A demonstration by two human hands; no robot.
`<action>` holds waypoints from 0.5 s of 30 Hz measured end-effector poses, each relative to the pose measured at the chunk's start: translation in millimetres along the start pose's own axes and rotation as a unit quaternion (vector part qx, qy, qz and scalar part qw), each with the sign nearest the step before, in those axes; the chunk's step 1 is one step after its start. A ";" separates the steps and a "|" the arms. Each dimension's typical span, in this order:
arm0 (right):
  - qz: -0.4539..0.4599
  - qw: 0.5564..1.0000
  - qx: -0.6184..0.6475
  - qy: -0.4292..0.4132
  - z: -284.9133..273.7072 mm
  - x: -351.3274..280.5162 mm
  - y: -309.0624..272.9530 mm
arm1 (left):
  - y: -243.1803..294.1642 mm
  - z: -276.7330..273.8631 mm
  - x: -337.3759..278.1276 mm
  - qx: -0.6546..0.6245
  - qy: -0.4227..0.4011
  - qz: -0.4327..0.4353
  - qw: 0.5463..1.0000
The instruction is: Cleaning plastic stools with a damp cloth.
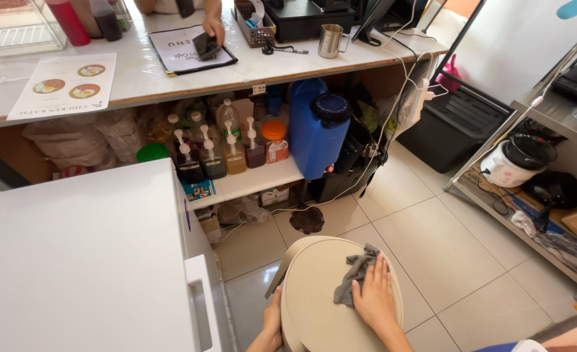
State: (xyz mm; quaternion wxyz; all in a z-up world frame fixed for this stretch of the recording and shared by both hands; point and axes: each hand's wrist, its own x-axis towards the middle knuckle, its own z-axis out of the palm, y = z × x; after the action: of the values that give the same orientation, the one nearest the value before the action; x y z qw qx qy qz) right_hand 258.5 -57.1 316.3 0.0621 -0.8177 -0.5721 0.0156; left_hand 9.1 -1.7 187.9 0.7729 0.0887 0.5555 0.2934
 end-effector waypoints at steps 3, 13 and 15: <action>-0.084 0.994 0.049 0.041 16.1 4.1 -28.6 | -6.4 -5.5 8.3 -0.001 0.002 0.005 1.000; -0.421 0.899 0.121 0.000 142.3 -60.4 -33.3 | -25.2 -36.3 60.9 -0.045 -0.024 0.034 0.998; -0.362 0.911 -0.013 0.195 260.1 -72.6 30.0 | -33.3 -40.6 75.8 0.025 0.012 0.051 0.998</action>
State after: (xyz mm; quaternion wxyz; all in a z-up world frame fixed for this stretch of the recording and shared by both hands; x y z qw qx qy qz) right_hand 236.3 -113.5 51.4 0.1636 -0.5418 -0.8056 -0.1750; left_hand 0.0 5.4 96.4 0.7473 0.1331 0.5671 0.3197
